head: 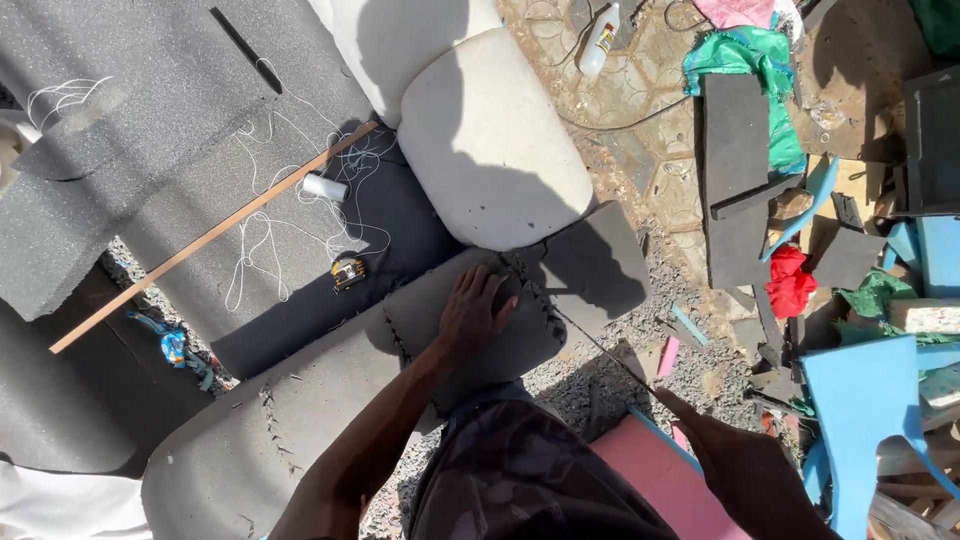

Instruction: The person uses a knife to cut a large piece of dark gray foam resting on a sofa frame. They follow pre-scored lines to slice through the material, separating a section of the foam from the main block.

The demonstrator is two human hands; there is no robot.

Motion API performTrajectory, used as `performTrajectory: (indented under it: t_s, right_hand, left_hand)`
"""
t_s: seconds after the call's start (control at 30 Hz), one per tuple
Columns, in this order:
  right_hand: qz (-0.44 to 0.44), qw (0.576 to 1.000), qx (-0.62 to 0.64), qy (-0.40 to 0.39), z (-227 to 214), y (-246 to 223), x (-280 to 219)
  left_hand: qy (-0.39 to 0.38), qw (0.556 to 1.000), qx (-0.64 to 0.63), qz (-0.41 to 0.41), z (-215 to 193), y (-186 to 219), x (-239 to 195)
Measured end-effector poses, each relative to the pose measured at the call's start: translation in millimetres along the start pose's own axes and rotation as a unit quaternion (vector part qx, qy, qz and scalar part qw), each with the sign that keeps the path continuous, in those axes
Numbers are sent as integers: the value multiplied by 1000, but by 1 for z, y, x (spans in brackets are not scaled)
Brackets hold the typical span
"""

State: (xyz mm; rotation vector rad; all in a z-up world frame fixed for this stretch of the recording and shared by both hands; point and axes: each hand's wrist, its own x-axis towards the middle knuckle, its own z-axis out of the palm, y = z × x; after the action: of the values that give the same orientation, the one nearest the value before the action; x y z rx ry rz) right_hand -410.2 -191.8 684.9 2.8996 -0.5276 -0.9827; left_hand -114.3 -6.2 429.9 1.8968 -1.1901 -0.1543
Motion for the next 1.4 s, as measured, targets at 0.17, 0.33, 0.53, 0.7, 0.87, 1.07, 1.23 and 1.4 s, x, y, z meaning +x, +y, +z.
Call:
performTrajectory:
  t_s: [0.17,0.33,0.53,0.7,0.87,1.07,1.23,1.4]
  right_hand:
    - [285,905,297,-102,-57,-49,-53]
    - [121,659,730,137,118,-97,-36]
    - [74,681,710,164,198,-143,-70]
    - [60,652,752,74,221,-162,-94]
    - [63,679,729,63,211,-202,-112]
    - [6,664,744,81,199,-248,-145]
    - [72,593,800,50,239,-269,-155]
    - [100,558,823,31,254,-294,-139]
  left_hand:
    - [-16,998,52,0,18,13,-17]
    - [67,995,64,-20,14,54,-53]
    - [84,985,73,-135,-38,137,-156]
    - [98,967,128,-199,-76,139,-277]
    - [101,925,290,-222,-116,66,-402]
    - [-152,876,339,-308,-125,6,-466]
    - [-183,857,345,-336,-115,-8,-468]
    - [-192,825,301,-438,-98,-15,-452]
